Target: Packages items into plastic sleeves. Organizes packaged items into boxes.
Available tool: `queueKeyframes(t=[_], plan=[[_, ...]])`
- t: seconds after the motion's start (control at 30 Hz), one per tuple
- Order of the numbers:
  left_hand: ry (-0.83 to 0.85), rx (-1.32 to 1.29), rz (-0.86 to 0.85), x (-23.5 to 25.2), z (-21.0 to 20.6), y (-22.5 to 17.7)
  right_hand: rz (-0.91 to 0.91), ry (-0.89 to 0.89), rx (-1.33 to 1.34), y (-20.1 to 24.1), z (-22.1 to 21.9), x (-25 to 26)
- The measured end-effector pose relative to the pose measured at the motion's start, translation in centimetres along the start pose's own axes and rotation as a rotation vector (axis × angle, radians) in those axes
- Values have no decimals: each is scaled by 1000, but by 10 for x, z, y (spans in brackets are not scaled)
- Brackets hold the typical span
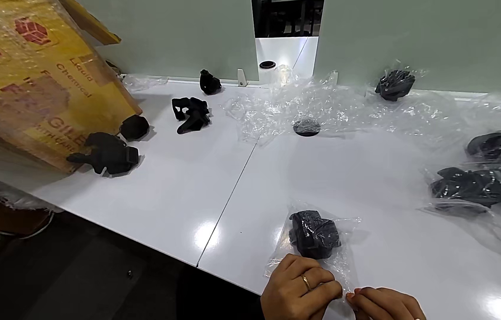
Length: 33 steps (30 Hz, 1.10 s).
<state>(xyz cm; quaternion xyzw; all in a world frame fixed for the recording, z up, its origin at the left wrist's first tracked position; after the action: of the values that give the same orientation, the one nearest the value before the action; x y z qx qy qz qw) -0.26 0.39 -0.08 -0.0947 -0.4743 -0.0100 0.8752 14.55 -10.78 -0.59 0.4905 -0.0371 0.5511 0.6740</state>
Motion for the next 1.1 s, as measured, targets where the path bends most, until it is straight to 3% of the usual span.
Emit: queueKeyframes(t=[0.4, 0.7, 1.1], plan=[[-85, 36, 102, -2, -2, 3, -142, -23, 11, 0, -1, 3], [-37, 33, 44, -2, -1, 2, -34, 58, -65, 1, -4, 1], [-58, 76, 22, -4, -3, 1, -69, 21, -49, 0, -5, 2]])
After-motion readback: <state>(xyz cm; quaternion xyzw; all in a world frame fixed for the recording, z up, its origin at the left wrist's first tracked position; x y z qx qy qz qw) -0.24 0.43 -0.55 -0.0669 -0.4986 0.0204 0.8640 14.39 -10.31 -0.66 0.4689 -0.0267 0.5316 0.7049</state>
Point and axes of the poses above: each hand's wrist, its own x-axis towards the middle knuckle, its own z-axis out of the back of the hand, y = z × x, the point moved 1 cm from there along x, towards the middle knuckle, and after that the axes turned 14 degrees about -z, right-handed, at the moved point
